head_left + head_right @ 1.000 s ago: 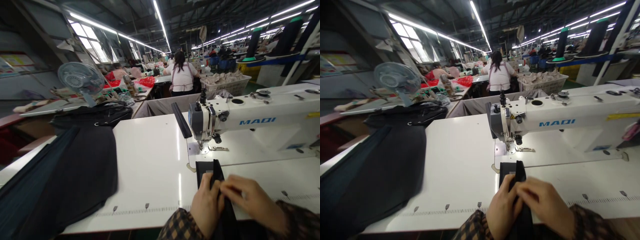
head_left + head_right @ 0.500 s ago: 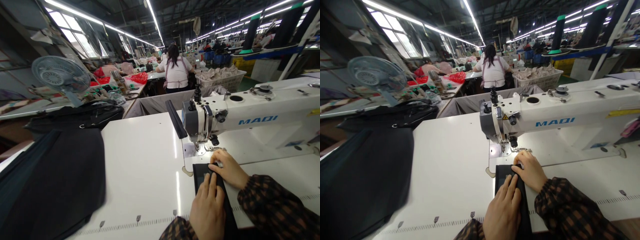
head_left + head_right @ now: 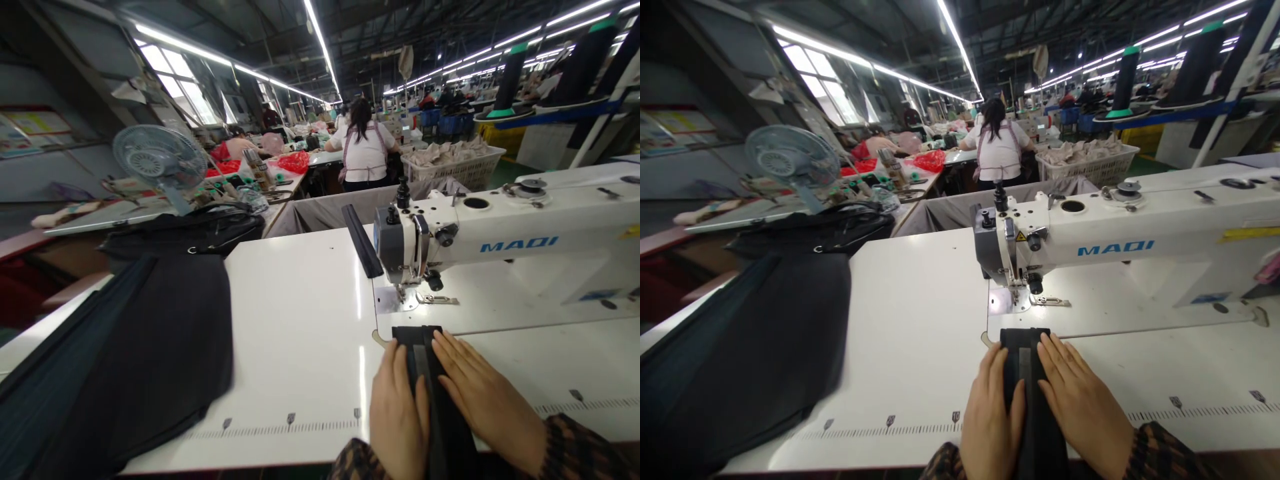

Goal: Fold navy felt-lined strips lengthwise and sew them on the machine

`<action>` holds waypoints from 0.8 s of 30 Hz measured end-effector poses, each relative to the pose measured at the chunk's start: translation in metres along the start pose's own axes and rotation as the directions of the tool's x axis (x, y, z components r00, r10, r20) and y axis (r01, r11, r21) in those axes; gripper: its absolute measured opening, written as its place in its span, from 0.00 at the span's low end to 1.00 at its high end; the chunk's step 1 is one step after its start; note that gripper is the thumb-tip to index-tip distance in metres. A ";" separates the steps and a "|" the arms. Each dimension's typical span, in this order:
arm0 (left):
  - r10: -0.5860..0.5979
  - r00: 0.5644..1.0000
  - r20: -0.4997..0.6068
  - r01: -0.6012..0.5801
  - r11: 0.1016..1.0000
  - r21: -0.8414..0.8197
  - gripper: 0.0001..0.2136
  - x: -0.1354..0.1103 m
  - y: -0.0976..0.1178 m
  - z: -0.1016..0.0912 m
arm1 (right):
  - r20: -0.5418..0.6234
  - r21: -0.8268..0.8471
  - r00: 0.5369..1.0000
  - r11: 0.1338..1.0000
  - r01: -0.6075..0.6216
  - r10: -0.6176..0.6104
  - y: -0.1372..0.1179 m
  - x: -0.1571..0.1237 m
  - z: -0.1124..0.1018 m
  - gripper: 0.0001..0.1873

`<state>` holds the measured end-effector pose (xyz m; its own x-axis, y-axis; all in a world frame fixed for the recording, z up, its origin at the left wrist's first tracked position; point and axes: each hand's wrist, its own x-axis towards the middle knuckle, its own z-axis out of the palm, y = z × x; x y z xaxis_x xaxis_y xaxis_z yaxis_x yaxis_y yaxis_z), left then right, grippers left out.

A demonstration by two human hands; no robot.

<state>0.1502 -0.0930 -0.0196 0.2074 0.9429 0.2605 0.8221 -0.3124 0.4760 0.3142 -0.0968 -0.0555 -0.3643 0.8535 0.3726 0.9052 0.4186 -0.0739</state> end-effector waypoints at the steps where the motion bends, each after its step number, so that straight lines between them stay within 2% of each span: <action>1: -0.083 0.996 -0.013 0.083 0.996 -0.023 0.18 0.000 0.000 -0.004 | -0.001 -0.014 1.000 1.000 0.002 -0.002 -0.001 0.000 0.001 0.24; 2: -0.138 0.990 0.013 0.139 0.989 -0.046 0.19 0.000 0.001 -0.007 | -0.001 -0.021 1.000 1.000 0.003 -0.003 -0.002 0.001 0.003 0.25; 4: -0.168 0.977 0.128 0.173 0.984 -0.034 0.16 0.001 0.009 -0.008 | -0.003 -0.027 1.000 1.000 0.004 -0.004 -0.003 0.001 0.005 0.25; 6: -0.150 0.963 0.224 0.135 0.987 0.082 0.15 0.003 0.021 -0.003 | -0.011 -0.033 1.000 0.999 -0.006 0.005 -0.003 0.002 0.006 0.25; 8: -0.147 0.952 0.270 0.085 0.970 0.230 0.19 0.006 0.033 0.005 | -0.006 -0.049 1.000 0.999 -0.015 0.014 -0.004 0.002 0.005 0.24; 11: -0.130 0.932 0.338 0.015 0.947 0.322 0.23 0.011 0.041 0.015 | 0.008 -0.069 1.000 0.997 -0.015 0.016 -0.005 0.004 0.003 0.24; 15: -0.126 0.901 0.415 0.003 0.959 0.284 0.24 0.023 0.038 0.011 | -0.014 -0.065 0.999 0.997 -0.033 0.032 -0.006 0.005 0.004 0.23; 21: -0.030 0.893 0.448 0.002 0.998 0.064 0.22 0.037 0.028 -0.003 | 0.010 -0.019 0.999 0.999 -0.036 0.036 -0.003 0.005 0.005 0.25; 24: 0.004 0.875 0.484 -0.040 0.997 0.064 0.22 0.039 0.029 -0.003 | 0.006 0.019 0.999 0.999 -0.034 0.034 -0.002 0.003 0.003 0.25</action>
<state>0.1806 -0.0652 0.0069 0.4414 0.8798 -0.1763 0.8454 -0.3419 0.4104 0.3110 -0.0941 -0.0574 -0.3350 0.8690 0.3641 0.9126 0.3953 -0.1039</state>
